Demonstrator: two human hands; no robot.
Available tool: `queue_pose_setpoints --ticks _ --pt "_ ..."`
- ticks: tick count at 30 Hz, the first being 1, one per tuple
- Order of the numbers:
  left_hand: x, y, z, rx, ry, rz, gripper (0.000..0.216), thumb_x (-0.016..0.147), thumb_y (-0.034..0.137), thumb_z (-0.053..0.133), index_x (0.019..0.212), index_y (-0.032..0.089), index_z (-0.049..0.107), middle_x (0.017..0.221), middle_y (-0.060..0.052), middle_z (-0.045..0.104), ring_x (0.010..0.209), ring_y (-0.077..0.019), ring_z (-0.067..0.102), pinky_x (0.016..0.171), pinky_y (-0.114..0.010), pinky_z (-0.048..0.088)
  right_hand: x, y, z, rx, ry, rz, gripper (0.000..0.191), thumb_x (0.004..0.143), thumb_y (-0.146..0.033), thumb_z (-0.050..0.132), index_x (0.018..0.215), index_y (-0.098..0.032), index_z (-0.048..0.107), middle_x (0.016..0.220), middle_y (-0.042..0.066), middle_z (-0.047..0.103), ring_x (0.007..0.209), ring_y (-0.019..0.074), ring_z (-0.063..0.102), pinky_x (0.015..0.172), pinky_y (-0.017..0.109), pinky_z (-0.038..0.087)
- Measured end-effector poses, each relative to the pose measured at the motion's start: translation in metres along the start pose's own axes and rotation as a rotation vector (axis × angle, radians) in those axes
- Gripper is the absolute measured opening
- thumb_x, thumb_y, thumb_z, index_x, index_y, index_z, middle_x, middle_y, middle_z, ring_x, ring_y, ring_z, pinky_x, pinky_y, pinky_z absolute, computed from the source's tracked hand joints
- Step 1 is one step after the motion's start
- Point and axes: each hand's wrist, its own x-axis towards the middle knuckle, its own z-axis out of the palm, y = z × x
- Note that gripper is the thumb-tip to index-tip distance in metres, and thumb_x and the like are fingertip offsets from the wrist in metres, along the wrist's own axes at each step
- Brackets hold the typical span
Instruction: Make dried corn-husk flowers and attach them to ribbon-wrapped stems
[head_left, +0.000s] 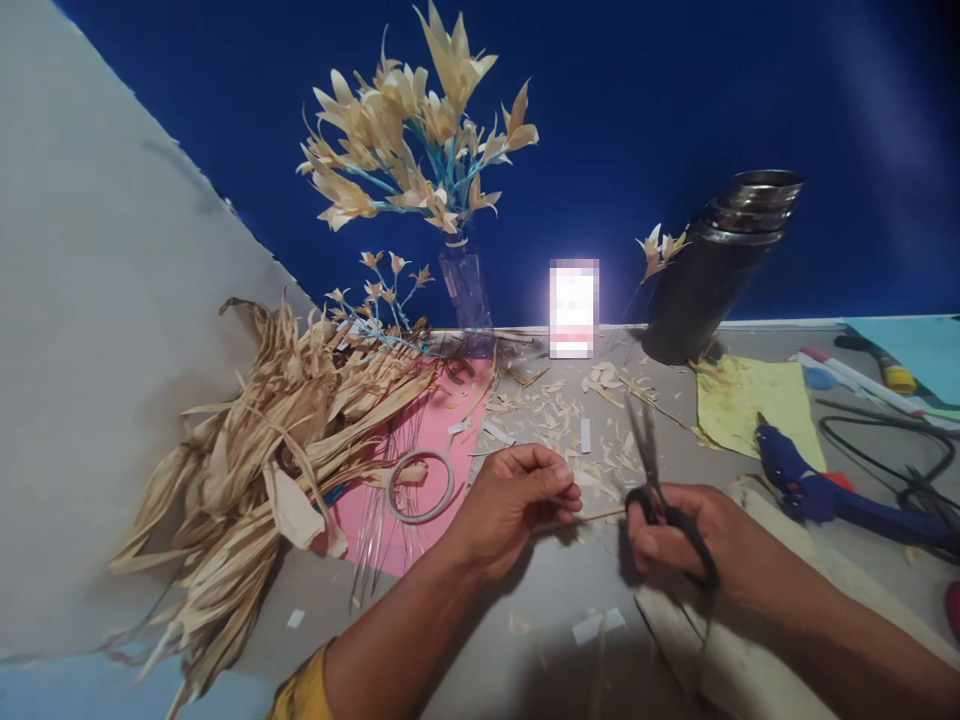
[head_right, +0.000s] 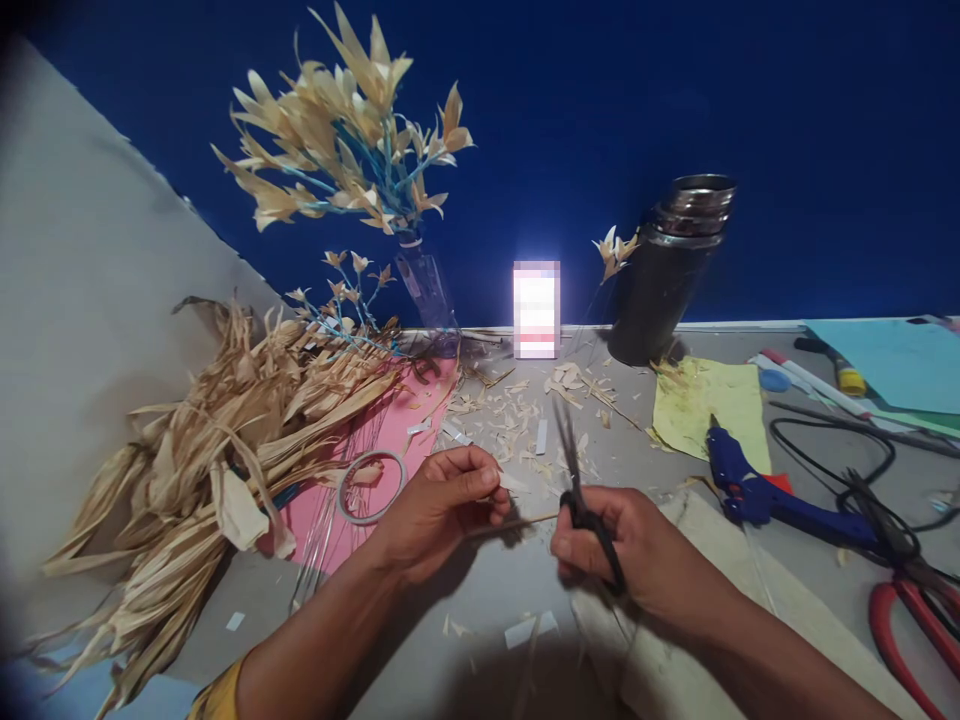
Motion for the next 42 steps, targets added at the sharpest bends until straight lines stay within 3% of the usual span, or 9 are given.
queue_pose_setpoints --ticks 3,5,10,15,19,24,31,37,42 --pt "0.000 -0.008 0.003 0.023 -0.019 -0.018 0.035 0.061 0.034 0.092 0.070 0.013 0.065 0.062 -0.003 0.067 0.057 -0.0108 0.061 0.057 -0.022 0.049 -0.001 0.002 0.002 0.119 0.160 -0.051 0.046 0.071 -0.052 0.083 0.095 -0.017 0.065 0.085 0.006 0.070 0.071 0.0171 0.061 0.061 0.027 0.048" --pt "0.000 -0.015 0.007 0.046 -0.034 -0.022 0.036 0.061 0.035 0.092 0.069 0.012 0.065 0.061 -0.003 0.066 0.056 -0.0104 0.060 0.056 -0.022 0.048 -0.003 0.001 0.004 0.146 0.218 -0.081 0.045 0.070 -0.049 0.084 0.098 -0.018 0.066 0.089 0.006 0.071 0.075 0.0191 0.064 0.066 0.029 0.052" --pt "0.000 -0.031 0.012 0.044 -0.086 -0.094 0.040 0.059 0.036 0.093 0.069 0.012 0.063 0.059 -0.003 0.065 0.054 -0.0101 0.059 0.055 -0.022 0.047 -0.005 -0.010 0.014 0.049 0.282 -0.100 0.034 0.066 -0.043 0.083 0.081 -0.018 0.066 0.066 0.001 0.066 0.058 0.0160 0.058 0.052 0.026 0.046" --pt "-0.001 -0.039 0.015 -0.133 -0.094 -0.153 0.049 0.062 0.050 0.090 0.080 0.013 0.064 0.070 -0.005 0.069 0.056 -0.0129 0.062 0.053 -0.024 0.048 -0.003 -0.012 0.020 0.101 0.397 -0.098 0.039 0.064 -0.049 0.083 0.077 -0.020 0.063 0.062 0.000 0.064 0.056 0.0152 0.055 0.052 0.027 0.045" --pt "-0.004 -0.047 0.020 -0.107 -0.058 -0.083 0.047 0.058 0.038 0.093 0.083 0.016 0.061 0.066 -0.001 0.067 0.054 -0.0114 0.059 0.052 -0.022 0.044 -0.001 -0.009 0.025 0.145 0.435 -0.075 0.043 0.064 -0.054 0.083 0.079 -0.020 0.061 0.057 0.000 0.063 0.052 0.0160 0.056 0.051 0.027 0.044" --pt "-0.004 -0.044 0.020 -0.078 0.014 -0.040 0.032 0.064 0.031 0.086 0.076 0.015 0.060 0.061 0.001 0.062 0.054 -0.0093 0.055 0.054 -0.022 0.041 -0.001 -0.006 0.026 0.111 0.298 -0.096 0.046 0.067 -0.059 0.082 0.079 -0.020 0.061 0.064 0.001 0.066 0.059 0.0170 0.059 0.057 0.027 0.045" --pt "-0.002 -0.028 0.016 0.026 0.076 0.111 0.019 0.067 0.023 0.075 0.069 0.016 0.057 0.064 -0.001 0.065 0.056 -0.0111 0.055 0.060 -0.026 0.043 0.002 0.009 0.023 -0.018 -0.170 -0.048 0.065 0.073 -0.082 0.063 0.071 -0.018 0.057 0.062 0.002 0.058 0.058 0.0136 0.045 0.054 0.026 0.033" --pt "-0.002 -0.029 0.015 0.039 0.096 0.099 0.017 0.066 0.022 0.073 0.067 0.017 0.057 0.058 0.000 0.062 0.053 -0.0114 0.055 0.059 -0.026 0.042 0.003 0.018 0.022 -0.030 -0.217 -0.002 0.057 0.074 -0.071 0.071 0.065 -0.020 0.046 0.058 -0.006 0.040 0.055 0.0093 0.030 0.050 0.024 0.020" --pt "-0.004 -0.026 0.015 0.092 0.105 0.105 0.015 0.066 0.022 0.072 0.066 0.017 0.058 0.056 -0.001 0.062 0.053 -0.0116 0.056 0.059 -0.026 0.043 0.001 0.017 0.021 -0.049 -0.208 0.056 0.052 0.075 -0.066 0.071 0.061 -0.020 0.050 0.052 -0.004 0.046 0.050 0.0096 0.035 0.048 0.024 0.024"
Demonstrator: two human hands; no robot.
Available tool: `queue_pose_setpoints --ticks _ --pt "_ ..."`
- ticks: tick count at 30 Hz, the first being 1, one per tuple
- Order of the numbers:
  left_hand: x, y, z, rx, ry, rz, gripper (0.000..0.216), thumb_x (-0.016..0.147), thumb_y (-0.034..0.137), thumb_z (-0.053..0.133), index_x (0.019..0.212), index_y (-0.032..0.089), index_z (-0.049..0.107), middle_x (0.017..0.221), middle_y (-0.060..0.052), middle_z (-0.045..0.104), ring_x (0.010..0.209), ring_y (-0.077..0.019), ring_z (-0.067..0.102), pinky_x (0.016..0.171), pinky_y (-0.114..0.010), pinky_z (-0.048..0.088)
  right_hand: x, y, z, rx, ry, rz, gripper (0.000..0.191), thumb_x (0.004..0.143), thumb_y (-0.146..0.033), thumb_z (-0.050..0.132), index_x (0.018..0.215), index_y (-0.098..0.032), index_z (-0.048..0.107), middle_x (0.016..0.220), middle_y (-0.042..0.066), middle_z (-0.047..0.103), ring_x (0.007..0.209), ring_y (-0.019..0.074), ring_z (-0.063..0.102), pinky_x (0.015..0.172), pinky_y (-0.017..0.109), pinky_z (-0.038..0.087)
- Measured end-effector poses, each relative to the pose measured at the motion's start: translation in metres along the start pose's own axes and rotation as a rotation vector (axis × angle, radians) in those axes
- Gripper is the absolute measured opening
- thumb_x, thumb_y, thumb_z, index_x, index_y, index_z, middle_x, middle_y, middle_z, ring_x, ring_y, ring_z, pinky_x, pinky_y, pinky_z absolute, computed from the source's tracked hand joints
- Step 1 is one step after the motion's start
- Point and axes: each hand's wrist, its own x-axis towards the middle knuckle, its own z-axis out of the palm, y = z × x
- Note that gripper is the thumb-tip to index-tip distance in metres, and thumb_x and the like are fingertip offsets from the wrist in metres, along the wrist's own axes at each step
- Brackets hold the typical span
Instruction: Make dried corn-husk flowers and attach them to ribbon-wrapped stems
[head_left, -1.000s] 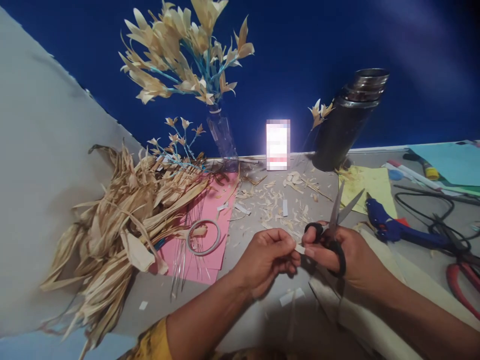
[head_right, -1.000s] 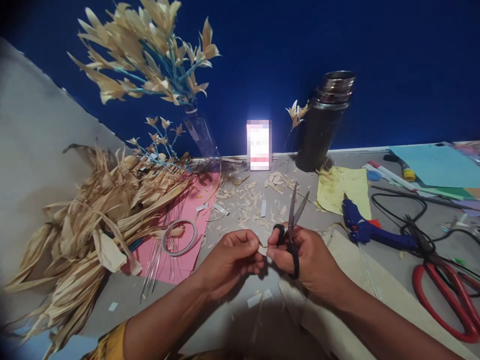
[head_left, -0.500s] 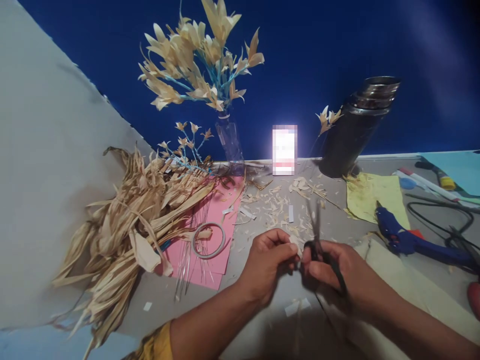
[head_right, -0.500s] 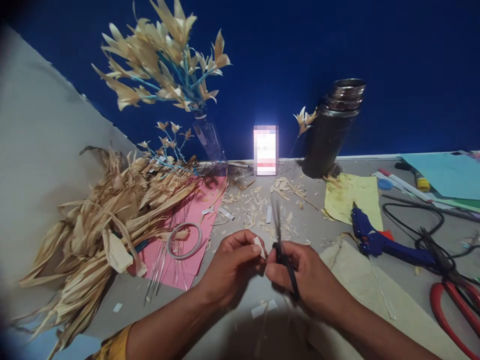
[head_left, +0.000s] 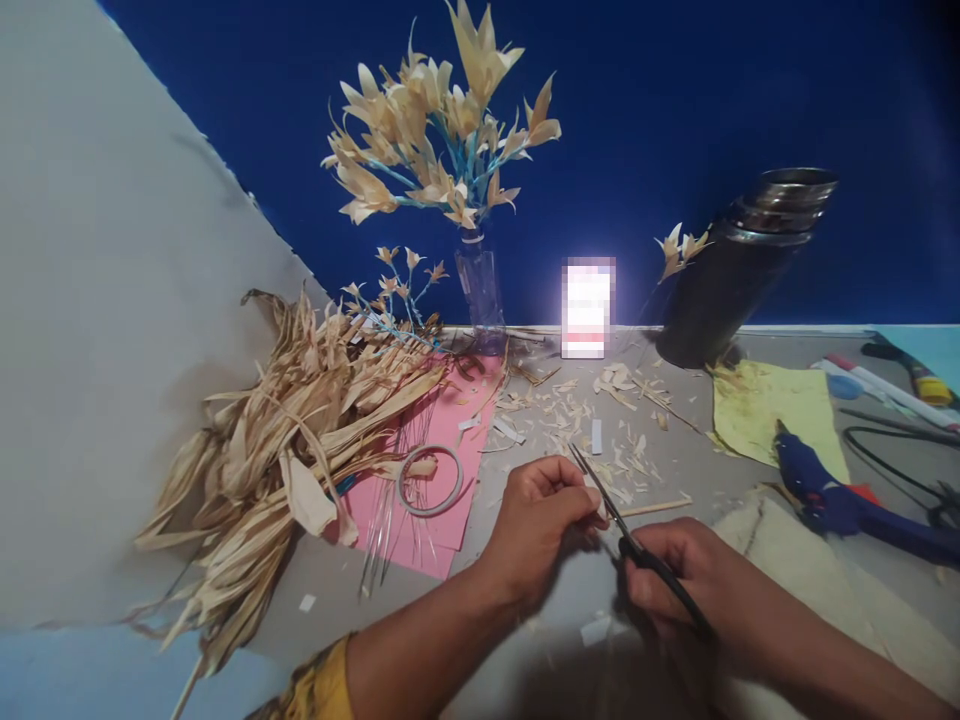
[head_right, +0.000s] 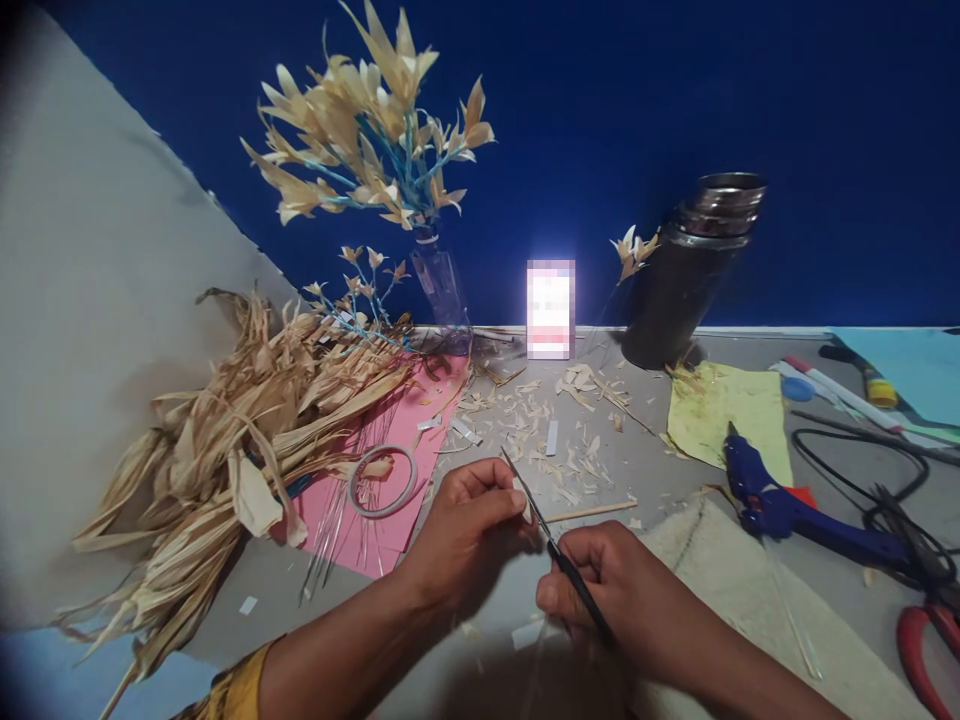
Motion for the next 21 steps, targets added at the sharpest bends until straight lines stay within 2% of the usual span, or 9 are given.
queue_pose_setpoints --ticks 5,8,11,14,17,21 --pt "-0.002 0.006 0.001 -0.012 -0.033 0.010 0.015 0.066 0.022 0.071 0.069 0.017 0.057 0.063 -0.003 0.067 0.056 -0.0118 0.059 0.062 -0.026 0.045 0.002 -0.003 -0.001 -0.020 0.020 0.011 0.059 0.076 -0.072 0.066 0.053 -0.020 0.050 0.045 -0.004 0.044 0.046 0.0093 0.033 0.048 0.025 0.024" --pt "-0.003 0.007 0.001 -0.001 -0.054 -0.005 0.017 0.067 0.022 0.070 0.072 0.018 0.054 0.064 -0.004 0.069 0.058 -0.0135 0.062 0.062 -0.027 0.046 0.002 -0.008 -0.004 -0.014 0.070 -0.054 0.062 0.076 -0.079 0.062 0.061 -0.020 0.055 0.050 -0.002 0.051 0.050 0.0113 0.038 0.052 0.026 0.027" --pt "-0.003 0.008 0.000 0.069 -0.038 0.010 0.014 0.067 0.022 0.069 0.072 0.018 0.057 0.058 -0.001 0.064 0.055 -0.0124 0.058 0.060 -0.025 0.044 0.000 -0.014 -0.008 -0.068 0.103 -0.110 0.064 0.079 -0.083 0.056 0.068 -0.019 0.058 0.059 0.002 0.059 0.057 0.0144 0.044 0.057 0.027 0.032" --pt "-0.002 0.010 -0.002 0.121 -0.007 0.028 0.013 0.067 0.024 0.070 0.072 0.017 0.060 0.055 0.001 0.059 0.052 -0.0105 0.053 0.055 -0.023 0.041 -0.005 -0.018 -0.011 -0.111 0.059 -0.098 0.067 0.080 -0.085 0.052 0.069 -0.019 0.058 0.063 0.003 0.060 0.059 0.0145 0.044 0.057 0.027 0.032" --pt "-0.001 0.013 -0.004 0.125 0.002 0.054 0.013 0.067 0.024 0.071 0.070 0.017 0.060 0.052 0.003 0.054 0.049 -0.0087 0.048 0.051 -0.022 0.037 -0.008 -0.020 -0.011 -0.064 -0.035 -0.060 0.068 0.075 -0.087 0.055 0.069 -0.019 0.054 0.062 0.000 0.053 0.057 0.0125 0.039 0.053 0.026 0.028" --pt "0.000 0.017 -0.008 0.133 -0.068 0.044 0.011 0.066 0.022 0.069 0.067 0.017 0.059 0.046 0.003 0.051 0.043 -0.0080 0.043 0.047 -0.022 0.032 -0.011 -0.019 -0.012 -0.073 -0.079 0.005 0.064 0.070 -0.081 0.067 0.064 -0.020 0.045 0.059 -0.005 0.038 0.057 0.0103 0.030 0.050 0.024 0.022"
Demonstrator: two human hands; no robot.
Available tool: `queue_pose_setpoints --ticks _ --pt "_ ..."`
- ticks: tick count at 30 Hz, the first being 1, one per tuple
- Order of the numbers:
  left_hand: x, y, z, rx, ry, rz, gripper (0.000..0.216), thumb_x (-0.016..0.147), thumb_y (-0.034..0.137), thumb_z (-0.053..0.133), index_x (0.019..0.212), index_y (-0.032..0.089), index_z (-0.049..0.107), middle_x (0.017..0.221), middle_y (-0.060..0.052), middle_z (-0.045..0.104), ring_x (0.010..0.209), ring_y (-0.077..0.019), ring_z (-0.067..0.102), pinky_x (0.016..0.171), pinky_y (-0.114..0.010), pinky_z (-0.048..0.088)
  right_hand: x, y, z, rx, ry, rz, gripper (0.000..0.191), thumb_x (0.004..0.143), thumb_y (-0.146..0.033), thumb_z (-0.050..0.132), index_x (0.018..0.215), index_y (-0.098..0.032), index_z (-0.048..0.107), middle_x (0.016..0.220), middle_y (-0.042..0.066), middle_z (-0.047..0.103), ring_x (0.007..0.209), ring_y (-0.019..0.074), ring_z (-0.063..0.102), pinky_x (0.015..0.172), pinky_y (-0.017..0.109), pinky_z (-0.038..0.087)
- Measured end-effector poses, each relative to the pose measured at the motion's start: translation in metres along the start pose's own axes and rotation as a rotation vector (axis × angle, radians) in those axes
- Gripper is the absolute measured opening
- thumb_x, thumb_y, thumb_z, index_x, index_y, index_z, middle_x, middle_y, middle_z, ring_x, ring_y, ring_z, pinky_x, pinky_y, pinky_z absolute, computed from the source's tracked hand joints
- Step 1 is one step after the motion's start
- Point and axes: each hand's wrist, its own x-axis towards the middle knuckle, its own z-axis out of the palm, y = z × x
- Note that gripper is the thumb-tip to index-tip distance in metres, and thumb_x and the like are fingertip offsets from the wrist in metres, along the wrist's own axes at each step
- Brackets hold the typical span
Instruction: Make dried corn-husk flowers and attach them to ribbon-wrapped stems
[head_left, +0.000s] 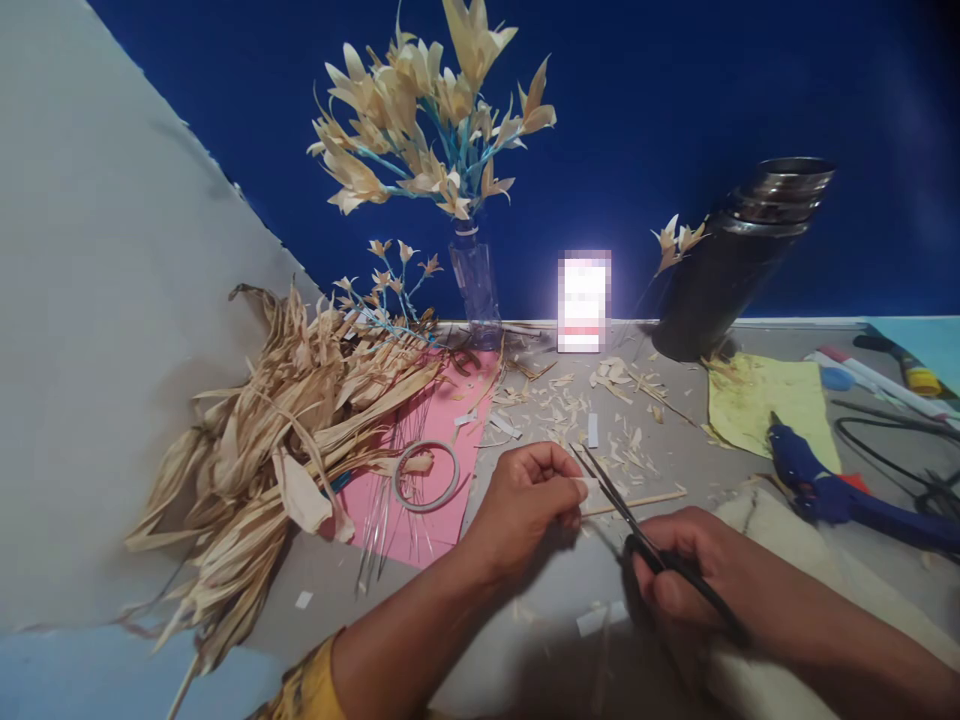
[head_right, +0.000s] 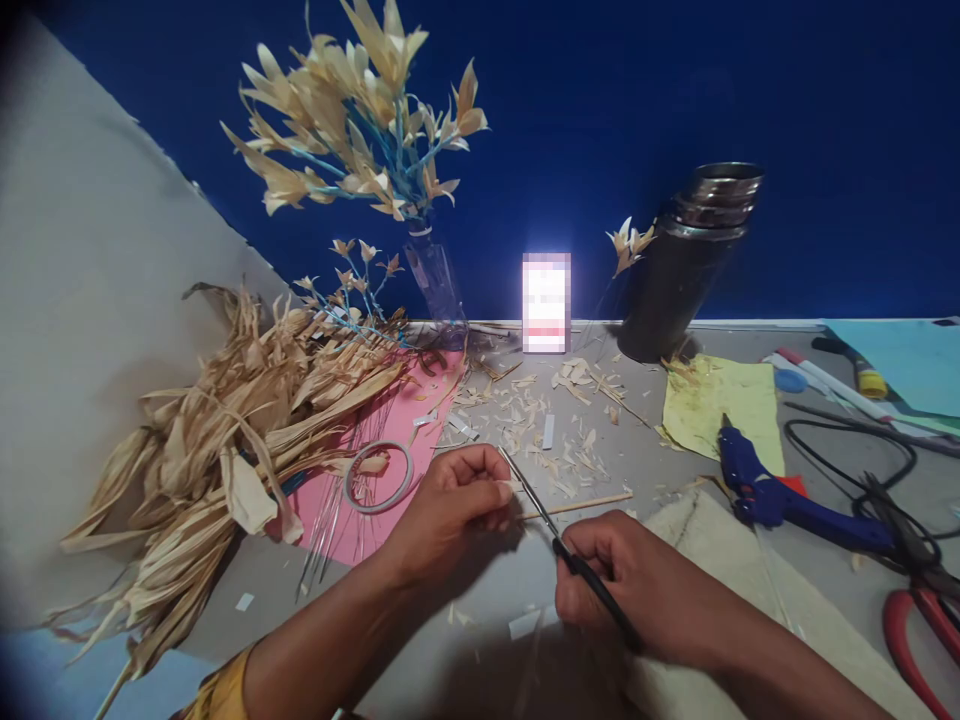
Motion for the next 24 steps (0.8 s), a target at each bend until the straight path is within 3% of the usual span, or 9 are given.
queue_pose_setpoints --ticks 8,16,24 --pt "0.003 0.004 -0.005 0.043 -0.069 -0.064 0.012 0.060 0.022 0.070 0.062 0.017 0.059 0.045 0.003 0.051 0.039 -0.0078 0.044 0.045 -0.022 0.032 -0.001 0.004 -0.004 -0.042 0.013 0.089 0.045 0.071 -0.052 0.073 0.060 -0.021 0.044 0.054 -0.006 0.035 0.052 0.0088 0.029 0.048 0.024 0.022" --pt "0.003 0.011 -0.010 -0.067 -0.121 -0.089 0.022 0.063 0.026 0.078 0.064 0.017 0.059 0.043 0.006 0.047 0.040 -0.0063 0.040 0.048 -0.023 0.034 -0.003 0.004 -0.006 -0.022 0.030 0.050 0.053 0.070 -0.063 0.073 0.058 -0.021 0.043 0.053 -0.006 0.038 0.052 0.0089 0.030 0.048 0.025 0.021" --pt "0.003 0.014 -0.014 -0.066 -0.103 -0.109 0.019 0.064 0.025 0.078 0.068 0.015 0.061 0.047 0.001 0.057 0.043 -0.0091 0.049 0.049 -0.022 0.036 0.000 0.007 -0.006 -0.018 0.027 0.037 0.055 0.071 -0.066 0.073 0.059 -0.021 0.045 0.052 -0.006 0.040 0.051 0.0090 0.032 0.047 0.024 0.021"
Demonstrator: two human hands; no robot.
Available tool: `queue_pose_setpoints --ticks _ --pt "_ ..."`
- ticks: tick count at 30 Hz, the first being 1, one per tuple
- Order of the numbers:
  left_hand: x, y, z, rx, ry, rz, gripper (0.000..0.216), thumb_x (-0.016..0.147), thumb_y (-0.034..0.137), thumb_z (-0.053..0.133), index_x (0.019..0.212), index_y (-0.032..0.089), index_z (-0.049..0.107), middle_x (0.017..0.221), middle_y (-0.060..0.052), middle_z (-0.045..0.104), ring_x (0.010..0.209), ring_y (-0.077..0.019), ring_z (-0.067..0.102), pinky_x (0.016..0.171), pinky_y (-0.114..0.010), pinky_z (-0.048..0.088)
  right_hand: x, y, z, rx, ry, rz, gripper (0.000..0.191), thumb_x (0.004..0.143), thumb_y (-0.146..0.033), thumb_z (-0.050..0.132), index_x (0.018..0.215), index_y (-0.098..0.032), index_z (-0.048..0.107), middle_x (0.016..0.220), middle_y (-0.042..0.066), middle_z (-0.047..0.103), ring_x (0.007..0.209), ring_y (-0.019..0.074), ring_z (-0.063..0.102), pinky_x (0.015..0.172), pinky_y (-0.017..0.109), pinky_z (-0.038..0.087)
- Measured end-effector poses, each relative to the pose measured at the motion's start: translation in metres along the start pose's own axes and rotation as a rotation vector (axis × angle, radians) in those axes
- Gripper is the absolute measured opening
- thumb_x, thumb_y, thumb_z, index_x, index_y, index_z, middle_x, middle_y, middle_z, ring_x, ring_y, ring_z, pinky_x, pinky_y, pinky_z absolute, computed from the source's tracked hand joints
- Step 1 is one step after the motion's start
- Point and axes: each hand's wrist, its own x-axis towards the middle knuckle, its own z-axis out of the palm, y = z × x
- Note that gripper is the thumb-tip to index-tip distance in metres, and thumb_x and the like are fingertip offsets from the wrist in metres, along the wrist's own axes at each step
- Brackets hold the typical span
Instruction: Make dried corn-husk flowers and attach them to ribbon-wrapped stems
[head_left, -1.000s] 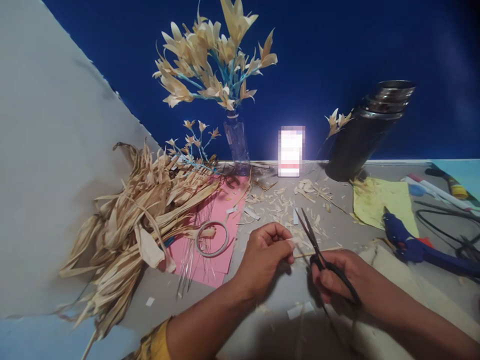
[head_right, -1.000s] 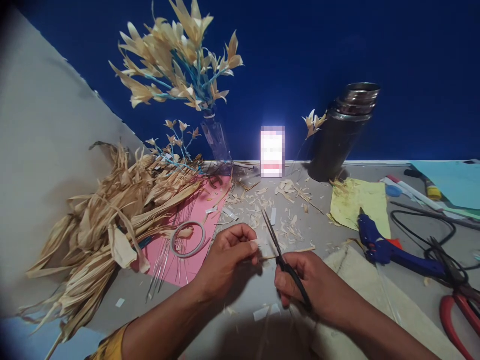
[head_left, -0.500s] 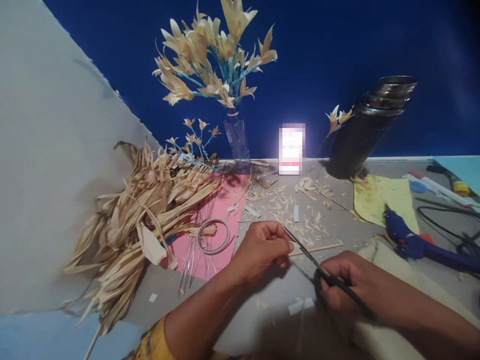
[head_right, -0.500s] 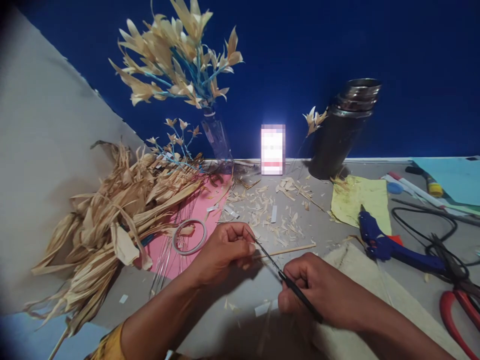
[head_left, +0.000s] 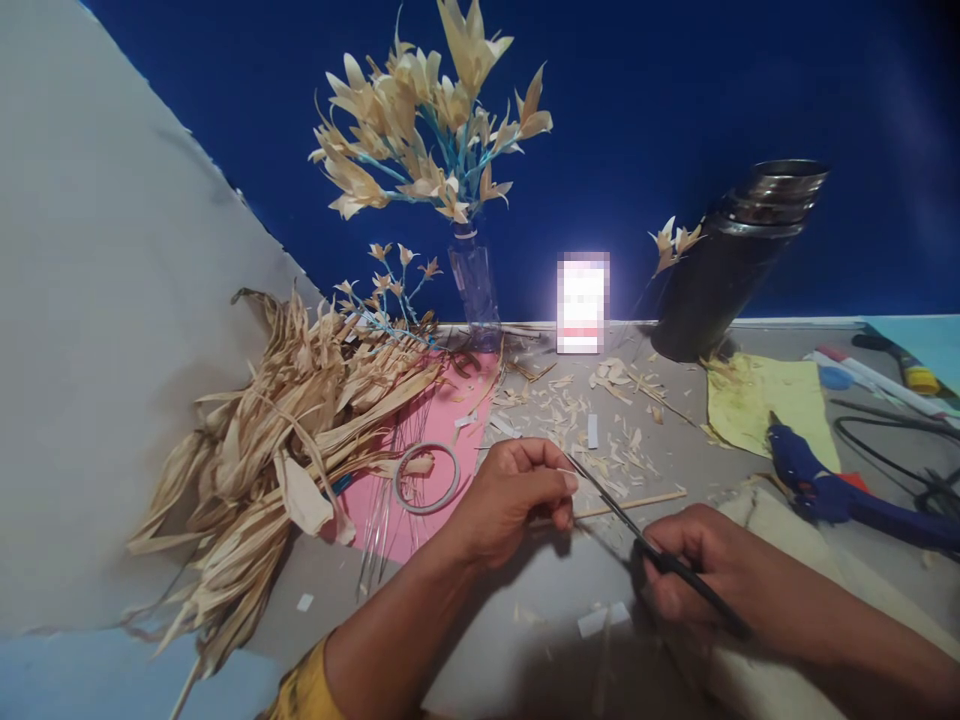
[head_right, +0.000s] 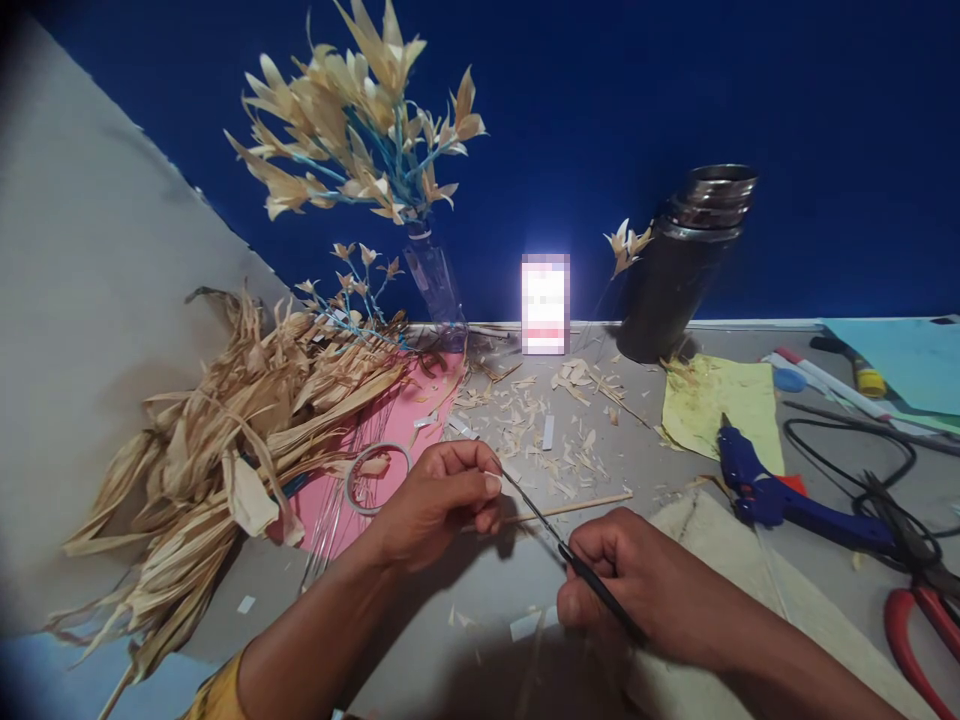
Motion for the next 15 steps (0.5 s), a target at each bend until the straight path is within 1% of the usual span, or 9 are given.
queue_pose_setpoints --ticks 4,8,10,13,15 --pt "0.000 0.000 0.000 -0.011 -0.007 0.004 0.019 0.064 0.024 0.077 0.067 0.016 0.060 0.046 0.002 0.056 0.043 -0.0093 0.049 0.050 -0.022 0.037 -0.001 0.002 -0.001 -0.005 -0.002 -0.009 0.049 0.073 -0.058 0.074 0.059 -0.020 0.046 0.052 -0.005 0.042 0.051 0.0086 0.033 0.048 0.024 0.022" --pt "0.000 0.000 0.000 -0.022 -0.017 0.008 0.019 0.065 0.025 0.077 0.067 0.016 0.061 0.046 0.003 0.054 0.043 -0.0089 0.048 0.050 -0.022 0.037 -0.001 0.000 0.001 0.028 -0.006 0.012 0.043 0.074 -0.052 0.074 0.058 -0.020 0.050 0.049 -0.004 0.049 0.047 0.0088 0.037 0.047 0.023 0.023" --pt "-0.001 -0.001 0.001 -0.013 -0.010 0.010 0.020 0.066 0.027 0.078 0.066 0.016 0.061 0.046 0.003 0.053 0.042 -0.0086 0.047 0.050 -0.023 0.036 0.000 -0.004 0.004 0.043 0.051 0.011 0.039 0.075 -0.049 0.073 0.060 -0.019 0.053 0.050 -0.003 0.053 0.048 0.0094 0.040 0.048 0.023 0.026" --pt "-0.001 -0.003 0.003 0.010 -0.002 0.011 0.022 0.067 0.027 0.078 0.063 0.016 0.060 0.046 0.002 0.052 0.043 -0.0087 0.047 0.052 -0.024 0.037 0.001 -0.009 0.007 0.071 0.172 -0.027 0.034 0.073 -0.047 0.077 0.067 -0.019 0.058 0.057 -0.002 0.060 0.052 0.0111 0.045 0.051 0.023 0.032" --pt "-0.001 -0.004 0.004 -0.002 -0.001 0.012 0.019 0.067 0.026 0.076 0.066 0.016 0.061 0.048 0.002 0.054 0.045 -0.0095 0.049 0.054 -0.024 0.040 0.002 -0.010 0.008 0.066 0.196 -0.045 0.035 0.072 -0.047 0.079 0.068 -0.019 0.058 0.058 -0.002 0.059 0.053 0.0119 0.045 0.052 0.024 0.033"
